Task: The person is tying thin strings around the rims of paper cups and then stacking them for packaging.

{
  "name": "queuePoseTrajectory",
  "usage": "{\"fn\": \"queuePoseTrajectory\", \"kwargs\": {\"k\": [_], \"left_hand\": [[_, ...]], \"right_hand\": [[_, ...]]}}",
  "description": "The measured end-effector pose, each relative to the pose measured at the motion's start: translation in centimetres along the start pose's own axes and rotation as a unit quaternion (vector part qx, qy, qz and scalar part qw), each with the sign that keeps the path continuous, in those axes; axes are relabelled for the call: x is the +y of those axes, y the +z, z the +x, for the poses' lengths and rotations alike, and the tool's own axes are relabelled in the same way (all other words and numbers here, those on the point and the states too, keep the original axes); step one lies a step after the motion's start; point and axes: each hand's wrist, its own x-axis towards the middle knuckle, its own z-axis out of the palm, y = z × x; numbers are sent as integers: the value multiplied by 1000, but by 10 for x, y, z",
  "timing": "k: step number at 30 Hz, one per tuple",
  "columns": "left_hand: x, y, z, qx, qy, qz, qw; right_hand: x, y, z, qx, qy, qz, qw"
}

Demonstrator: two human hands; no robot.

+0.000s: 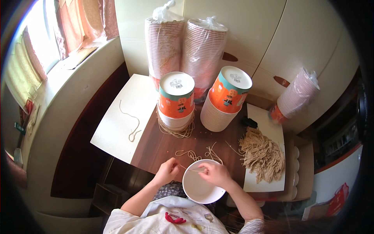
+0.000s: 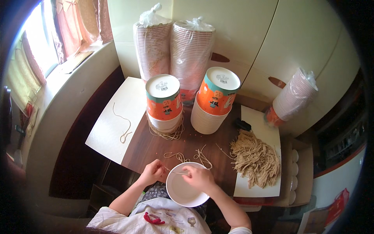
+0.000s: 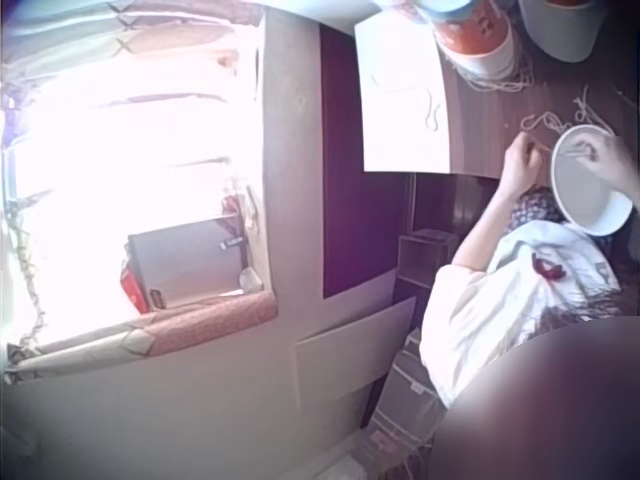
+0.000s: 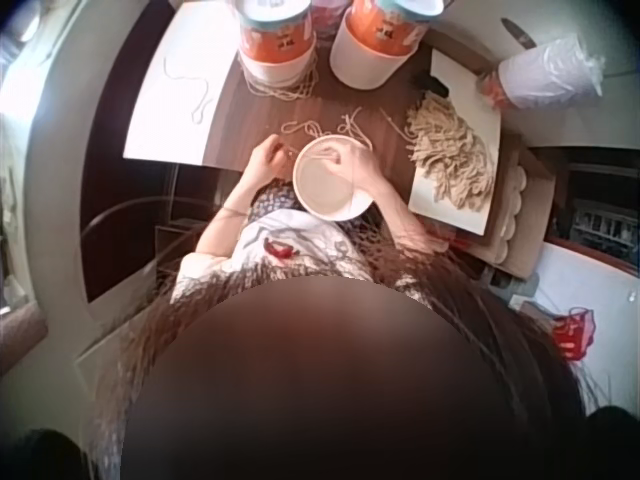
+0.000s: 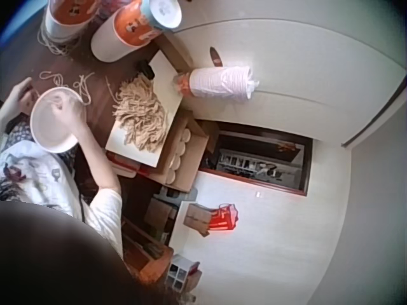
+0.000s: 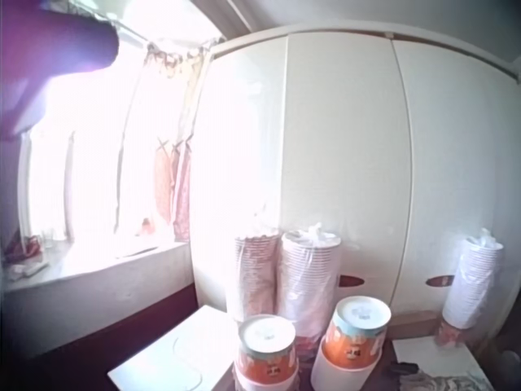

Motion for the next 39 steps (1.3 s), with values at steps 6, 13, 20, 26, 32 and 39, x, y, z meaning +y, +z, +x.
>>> {"fn": "queuePoseTrajectory", "kwargs": {"k": [6,13,20,26,32,39], "left_hand": [[-10,-15,9,-5,-84,-255,963],[-12,-22,12,-6,-104,-448,888],[-7,-34,9,-7,-44,-554,831],[-6,-59,8,46,-6,-629,776],[-5,-89,-1,104,46,-667,736],[-12,-108,-6,146,76,-676,718]], "right_hand": [[48,-54,-10,87,49,89,991],[156,-77,-17,266,157,-125,943],[204,-83,-16,310,308,-164,884],[232,-75,-12,336,297,-94,889],[243,-84,-7,383,313,-7,869],[310,-107,0,491,273,302,770]]}}
